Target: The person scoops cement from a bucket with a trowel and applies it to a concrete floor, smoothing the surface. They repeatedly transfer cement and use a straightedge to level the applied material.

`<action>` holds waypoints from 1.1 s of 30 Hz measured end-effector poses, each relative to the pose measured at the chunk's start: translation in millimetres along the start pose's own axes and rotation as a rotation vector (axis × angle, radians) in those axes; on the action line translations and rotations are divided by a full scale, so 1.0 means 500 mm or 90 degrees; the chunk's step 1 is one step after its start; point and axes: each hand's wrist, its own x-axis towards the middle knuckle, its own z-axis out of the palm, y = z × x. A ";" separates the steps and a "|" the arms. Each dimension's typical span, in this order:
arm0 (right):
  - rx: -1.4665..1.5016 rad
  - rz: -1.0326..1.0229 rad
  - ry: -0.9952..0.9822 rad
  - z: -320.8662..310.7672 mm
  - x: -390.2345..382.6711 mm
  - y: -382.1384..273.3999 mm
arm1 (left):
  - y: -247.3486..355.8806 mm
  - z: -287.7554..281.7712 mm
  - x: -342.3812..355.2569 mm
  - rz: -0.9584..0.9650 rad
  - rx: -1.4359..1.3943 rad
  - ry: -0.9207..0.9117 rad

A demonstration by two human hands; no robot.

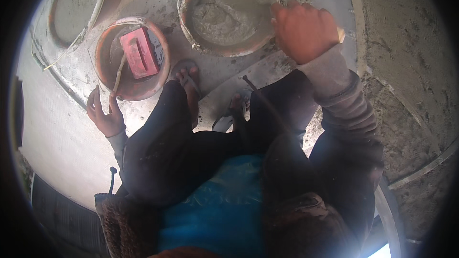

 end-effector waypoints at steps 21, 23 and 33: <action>-0.244 -0.155 0.076 -0.010 0.048 0.001 | 0.253 0.360 0.112 -0.276 -0.726 -0.539; -0.294 -0.106 0.052 -0.013 0.059 0.030 | 0.277 0.344 0.109 -0.292 -0.762 -0.541; 0.033 0.060 -0.056 0.057 -0.052 0.011 | 0.315 0.322 0.064 -0.342 -0.814 -0.552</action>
